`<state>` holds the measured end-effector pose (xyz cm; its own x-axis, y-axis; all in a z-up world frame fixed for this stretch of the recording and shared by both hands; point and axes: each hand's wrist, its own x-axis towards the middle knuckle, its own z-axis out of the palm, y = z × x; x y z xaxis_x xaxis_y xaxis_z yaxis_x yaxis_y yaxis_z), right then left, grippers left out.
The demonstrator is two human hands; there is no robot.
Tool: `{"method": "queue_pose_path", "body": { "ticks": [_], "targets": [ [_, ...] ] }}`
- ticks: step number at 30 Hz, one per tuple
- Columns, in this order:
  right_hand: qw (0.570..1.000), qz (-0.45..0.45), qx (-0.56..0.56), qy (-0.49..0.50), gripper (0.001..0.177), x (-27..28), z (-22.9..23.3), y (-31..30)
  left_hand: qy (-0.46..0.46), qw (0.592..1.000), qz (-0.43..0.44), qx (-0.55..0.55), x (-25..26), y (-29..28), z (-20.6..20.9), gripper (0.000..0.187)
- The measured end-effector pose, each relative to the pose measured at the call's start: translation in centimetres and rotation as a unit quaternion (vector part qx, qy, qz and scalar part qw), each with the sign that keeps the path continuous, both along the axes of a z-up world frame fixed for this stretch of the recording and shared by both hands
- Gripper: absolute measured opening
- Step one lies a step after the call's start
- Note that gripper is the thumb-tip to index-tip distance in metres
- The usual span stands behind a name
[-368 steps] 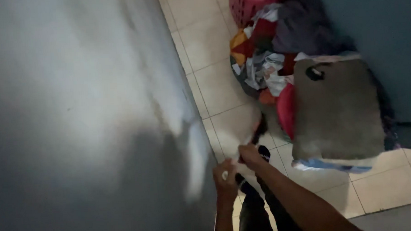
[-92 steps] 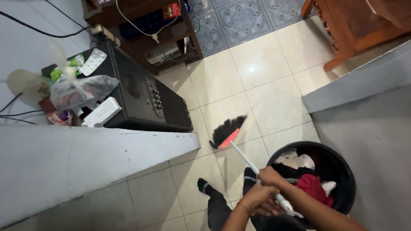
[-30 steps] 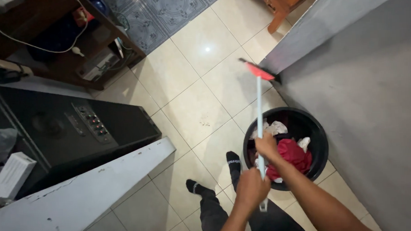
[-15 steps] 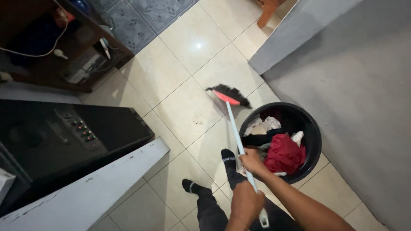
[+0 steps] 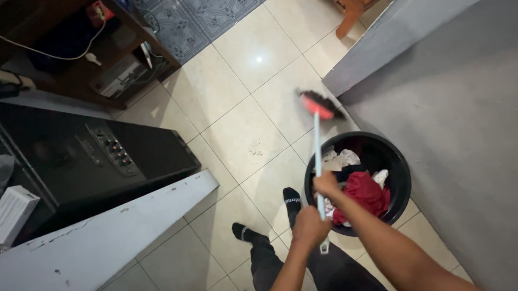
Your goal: Sweeping the tiled floor with a broom through multiple rooms.
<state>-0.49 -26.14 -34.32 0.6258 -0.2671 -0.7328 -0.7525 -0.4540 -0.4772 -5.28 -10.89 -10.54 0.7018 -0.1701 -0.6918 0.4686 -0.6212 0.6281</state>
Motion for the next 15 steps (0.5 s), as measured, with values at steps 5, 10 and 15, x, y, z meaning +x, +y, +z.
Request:
{"method": "queue_pose_path", "body": {
  "ticks": [5,10,15],
  "targets": [
    [0.989,0.08,0.116,0.048,0.027,-8.6,-3.7,4.7,0.077,0.996,0.03,0.025,-5.1,3.7,0.8,0.028],
    [0.984,0.041,0.121,0.127,0.023,-8.3,9.0,9.5,0.118,0.992,0.026,0.046,-6.1,6.2,6.8,0.034],
    [0.994,0.088,0.031,0.062,0.024,-2.2,14.3,6.3,0.068,0.997,0.045,0.006,-2.6,4.1,10.7,0.034]
  ]
}}
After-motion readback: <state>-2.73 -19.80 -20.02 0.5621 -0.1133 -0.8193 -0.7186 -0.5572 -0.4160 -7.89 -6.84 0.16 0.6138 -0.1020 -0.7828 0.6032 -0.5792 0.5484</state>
